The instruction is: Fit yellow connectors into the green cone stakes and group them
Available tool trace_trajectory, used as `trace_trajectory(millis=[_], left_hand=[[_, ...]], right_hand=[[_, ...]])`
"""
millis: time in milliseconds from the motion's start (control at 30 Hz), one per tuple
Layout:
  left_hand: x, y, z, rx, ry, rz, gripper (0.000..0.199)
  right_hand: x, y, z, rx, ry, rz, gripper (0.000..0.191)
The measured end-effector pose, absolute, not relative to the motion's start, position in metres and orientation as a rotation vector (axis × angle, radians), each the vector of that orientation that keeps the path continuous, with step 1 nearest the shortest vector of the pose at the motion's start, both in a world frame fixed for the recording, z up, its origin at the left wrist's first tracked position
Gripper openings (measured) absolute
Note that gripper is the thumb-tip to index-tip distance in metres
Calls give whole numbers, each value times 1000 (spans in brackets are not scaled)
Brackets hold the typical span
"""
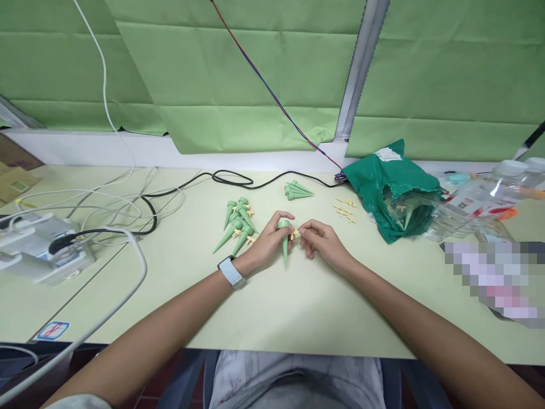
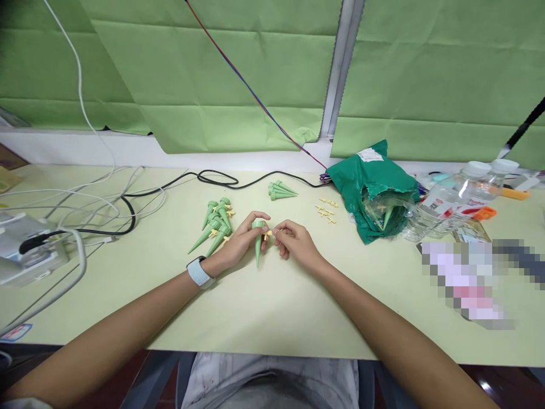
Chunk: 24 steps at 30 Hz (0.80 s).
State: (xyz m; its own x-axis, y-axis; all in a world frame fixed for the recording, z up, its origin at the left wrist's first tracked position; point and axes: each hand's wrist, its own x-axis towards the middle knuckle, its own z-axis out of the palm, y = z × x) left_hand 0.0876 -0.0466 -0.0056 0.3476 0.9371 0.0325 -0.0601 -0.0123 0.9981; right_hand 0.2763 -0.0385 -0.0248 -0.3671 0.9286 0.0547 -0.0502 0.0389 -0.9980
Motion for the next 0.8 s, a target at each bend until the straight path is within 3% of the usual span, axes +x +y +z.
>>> trace_trajectory(millis=[300,800], left_hand=[[92,-48,-10,1390,839,1052,28],[95,-50,-5,1277,689,1048,25]], right_hand=[[273,-40,-20,-886,-1304,1472,31],[288,-50,-8,-777,-1790,787,15]])
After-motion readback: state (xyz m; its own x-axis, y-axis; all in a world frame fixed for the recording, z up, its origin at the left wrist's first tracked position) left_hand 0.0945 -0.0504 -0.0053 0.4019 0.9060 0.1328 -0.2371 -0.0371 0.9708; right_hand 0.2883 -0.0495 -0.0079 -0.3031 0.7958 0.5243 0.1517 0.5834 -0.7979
